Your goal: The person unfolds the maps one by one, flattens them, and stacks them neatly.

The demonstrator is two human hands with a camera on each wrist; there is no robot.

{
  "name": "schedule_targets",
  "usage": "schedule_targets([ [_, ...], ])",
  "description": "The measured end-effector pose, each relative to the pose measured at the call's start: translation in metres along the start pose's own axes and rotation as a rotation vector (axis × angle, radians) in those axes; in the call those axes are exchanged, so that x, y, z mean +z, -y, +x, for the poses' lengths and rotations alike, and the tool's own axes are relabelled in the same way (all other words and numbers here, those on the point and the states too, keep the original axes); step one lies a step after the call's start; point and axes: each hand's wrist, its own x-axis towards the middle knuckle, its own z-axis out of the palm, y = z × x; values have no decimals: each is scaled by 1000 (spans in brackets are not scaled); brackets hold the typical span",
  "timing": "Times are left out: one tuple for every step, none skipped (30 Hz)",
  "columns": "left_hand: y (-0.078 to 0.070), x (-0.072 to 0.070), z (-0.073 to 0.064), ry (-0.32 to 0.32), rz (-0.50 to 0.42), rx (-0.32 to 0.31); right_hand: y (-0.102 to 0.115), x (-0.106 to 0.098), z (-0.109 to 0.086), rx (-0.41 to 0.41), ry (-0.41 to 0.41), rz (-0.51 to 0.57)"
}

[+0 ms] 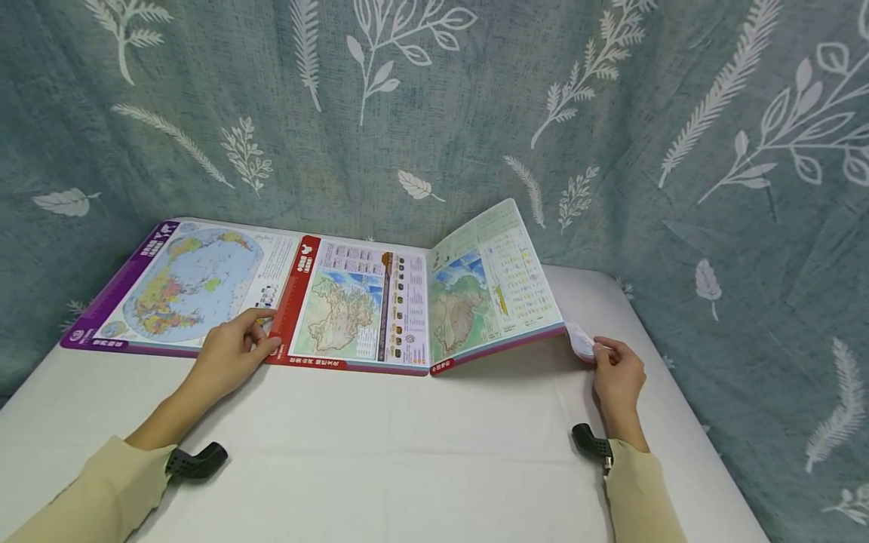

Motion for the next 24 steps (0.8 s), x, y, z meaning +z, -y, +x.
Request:
schedule_targets([
  [0,0,0,0,-2,0,-3,-2,2,5,-6,0],
  [0,1,0,3,-5,-4,-5,-4,4,11,-9,0],
  [-1,1,0,5,-7,-7,-8,-6,7,19,-14,2],
  [-1,1,0,6,-8,-11,-11,-7,9,29,-20,7],
  [-1,2,1,7,-9,-12,-14,-9,12,41,-26,12],
  [-1,2,1,6,-10,-14,-17,-11,14,58,-29,16],
  [0,3,1,6,-12,-15,-20,-13,16,76,-32,16],
  [0,3,1,6,-13,-17,-23,-15,19,90,-39,24],
  [0,3,1,4,-14,-17,-25,-17,20,105,-44,33],
  [0,4,1,3,-17,-16,-27,-19,22,116,-53,41],
  [0,4,1,1,-19,-15,-29,-21,24,127,-61,48],
  [0,3,1,1,-19,-15,-30,-23,25,138,-68,61],
  [0,3,1,1,-20,-16,-32,-25,26,147,-79,79],
  [0,3,1,2,-18,-17,-34,-26,28,158,-90,98],
  [0,3,1,1,-15,-19,-35,-28,29,173,-100,118],
  [0,2,1,0,-11,-19,-37,-30,29,189,-112,135],
  [0,2,1,0,-8,-20,-39,-32,30,211,-124,155],
  [0,1,1,-1,-5,-22,-40,-33,30,235,-138,173],
  [0,1,1,-1,-3,-22,-42,-35,31,261,-152,184],
  [0,1,1,-1,0,-22,-43,-36,31,286,-168,201],
  [1,0,0,-1,1,-22,-44,-38,31,311,-181,214],
  [1,0,0,1,1,-22,-45,-39,31,338,-196,236],
  [1,0,0,3,1,-23,-46,-41,31,360,-208,249],
  [1,0,0,5,2,-23,-46,-42,31,378,-216,257],
])
